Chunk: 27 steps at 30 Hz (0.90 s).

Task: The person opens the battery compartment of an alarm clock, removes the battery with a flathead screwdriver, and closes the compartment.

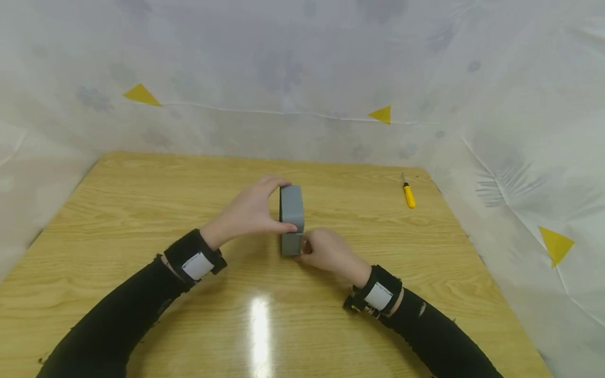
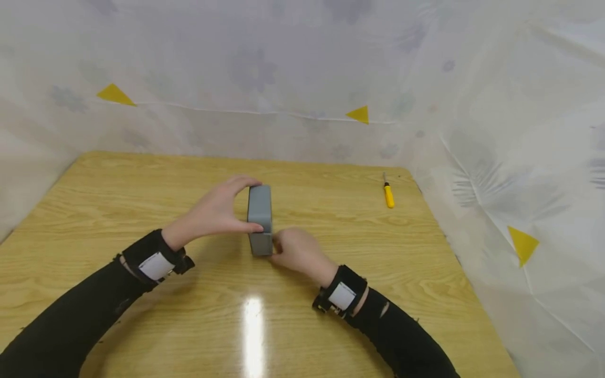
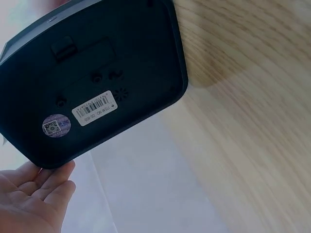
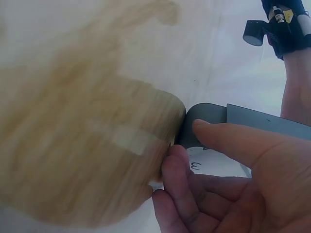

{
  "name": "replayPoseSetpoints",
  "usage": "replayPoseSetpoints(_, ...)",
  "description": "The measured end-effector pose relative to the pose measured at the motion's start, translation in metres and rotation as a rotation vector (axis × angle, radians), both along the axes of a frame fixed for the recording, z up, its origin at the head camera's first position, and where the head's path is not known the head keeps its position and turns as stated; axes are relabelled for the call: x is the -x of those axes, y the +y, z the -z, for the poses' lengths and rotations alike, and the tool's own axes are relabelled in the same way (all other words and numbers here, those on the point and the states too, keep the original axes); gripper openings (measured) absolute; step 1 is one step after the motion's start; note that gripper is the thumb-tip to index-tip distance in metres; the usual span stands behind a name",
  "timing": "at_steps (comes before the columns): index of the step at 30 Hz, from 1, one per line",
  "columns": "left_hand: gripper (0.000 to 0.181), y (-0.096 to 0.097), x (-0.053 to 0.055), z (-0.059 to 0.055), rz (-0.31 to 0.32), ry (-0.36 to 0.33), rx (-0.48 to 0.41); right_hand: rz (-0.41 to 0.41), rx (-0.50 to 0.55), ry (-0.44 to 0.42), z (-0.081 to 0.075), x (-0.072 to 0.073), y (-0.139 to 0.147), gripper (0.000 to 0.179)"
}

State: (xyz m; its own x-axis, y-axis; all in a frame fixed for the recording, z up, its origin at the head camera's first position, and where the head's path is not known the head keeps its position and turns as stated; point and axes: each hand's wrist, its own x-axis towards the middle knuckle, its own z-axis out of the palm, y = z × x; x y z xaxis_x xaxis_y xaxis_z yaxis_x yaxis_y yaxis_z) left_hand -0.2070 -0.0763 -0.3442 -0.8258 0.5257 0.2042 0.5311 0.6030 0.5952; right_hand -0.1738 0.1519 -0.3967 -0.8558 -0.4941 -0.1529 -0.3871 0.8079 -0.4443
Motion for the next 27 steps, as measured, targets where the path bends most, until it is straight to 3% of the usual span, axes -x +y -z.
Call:
replayPoseSetpoints(11, 0.100, 0.006, 0.003, 0.003, 0.015, 0.000, -0.016, -0.025, 0.012, 0.039, -0.001, 0.002, 0.004, 0.021)
replayPoseSetpoints(15, 0.099, 0.006, 0.003, 0.004, 0.014, -0.001, -0.020, 0.002, 0.029, 0.084, -0.012, 0.004, 0.013, 0.027)
replayPoseSetpoints(18, 0.099, 0.005, 0.003, 0.004, 0.016, 0.001, -0.019, 0.028, 0.029, 0.171, -0.031, 0.003, 0.019, 0.037)
replayPoseSetpoints(22, 0.099, 0.003, 0.003, 0.005, 0.015, -0.012, -0.020, 0.038, 0.048, 0.350, -0.057, 0.002, 0.024, 0.037)
replayPoseSetpoints(27, 0.100, 0.001, 0.004, 0.006, 0.012, -0.010, -0.025, 0.005, 0.090, 0.516, -0.075, 0.002, 0.019, 0.033)
